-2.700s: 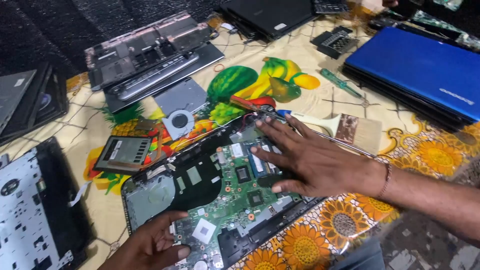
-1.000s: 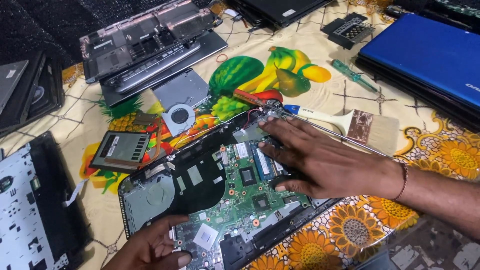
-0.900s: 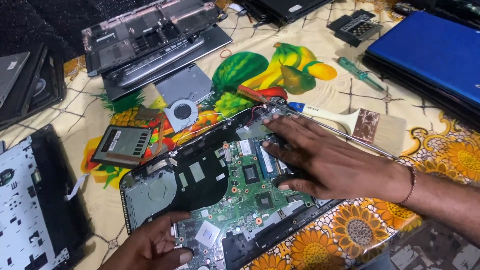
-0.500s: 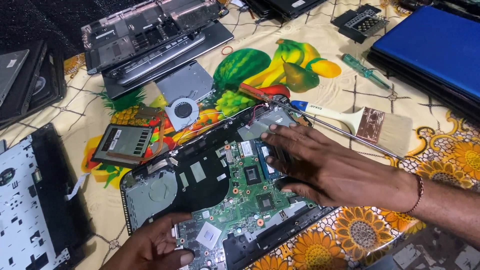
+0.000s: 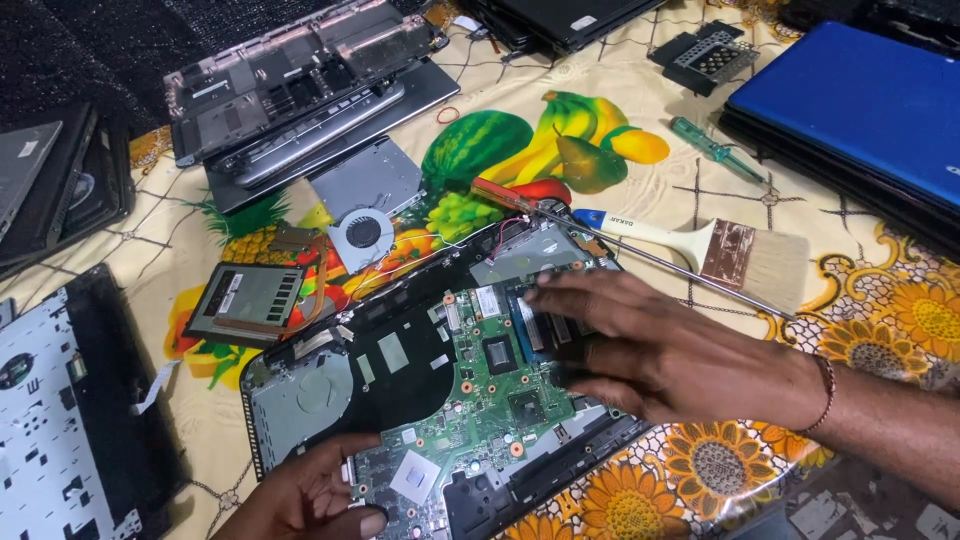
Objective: Disassembling a laptop, cleaning the motherboard with a brush, and removing screws from the internal chassis.
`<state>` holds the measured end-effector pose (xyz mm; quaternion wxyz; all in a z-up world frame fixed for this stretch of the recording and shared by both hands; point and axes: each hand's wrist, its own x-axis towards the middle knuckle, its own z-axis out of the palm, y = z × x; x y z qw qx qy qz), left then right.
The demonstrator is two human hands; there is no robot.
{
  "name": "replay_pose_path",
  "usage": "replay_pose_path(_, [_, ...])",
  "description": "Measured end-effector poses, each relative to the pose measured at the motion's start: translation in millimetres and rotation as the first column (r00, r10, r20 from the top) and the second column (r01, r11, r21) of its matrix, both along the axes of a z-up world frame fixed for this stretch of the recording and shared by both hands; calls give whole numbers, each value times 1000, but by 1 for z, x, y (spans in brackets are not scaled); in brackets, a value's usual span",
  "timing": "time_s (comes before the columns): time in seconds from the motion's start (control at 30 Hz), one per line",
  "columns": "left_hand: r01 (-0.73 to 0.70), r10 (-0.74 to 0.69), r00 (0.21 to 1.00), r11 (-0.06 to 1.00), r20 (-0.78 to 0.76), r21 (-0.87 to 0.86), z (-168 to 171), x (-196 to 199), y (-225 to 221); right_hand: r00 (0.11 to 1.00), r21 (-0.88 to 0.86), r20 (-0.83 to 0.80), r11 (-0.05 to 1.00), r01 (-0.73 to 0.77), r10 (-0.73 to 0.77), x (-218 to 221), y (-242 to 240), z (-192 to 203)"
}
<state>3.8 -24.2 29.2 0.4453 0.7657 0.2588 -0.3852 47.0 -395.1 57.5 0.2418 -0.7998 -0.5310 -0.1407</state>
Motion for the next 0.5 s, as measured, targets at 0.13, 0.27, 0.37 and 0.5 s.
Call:
replay_pose_path(0.13, [81,-81,997,996,-7,46,12,1,-6,980,-34,76,982,186,-183,5,-10,-9])
replay_pose_path(0.27, [-97,96,995,992,-15,-79,-6,-1,5,965,-165,14,951,261,-262,6,-13,-11])
replay_pose_path(0.37, [-48,55,997,991,52,-127,-29,-2,22,971,-156,0,959,237,-240,3,-12,-10])
replay_pose_path(0.5, [-151,144,988,976,-52,-155,3,2,-4,985,-94,-38,982,164,-169,3,-10,-7])
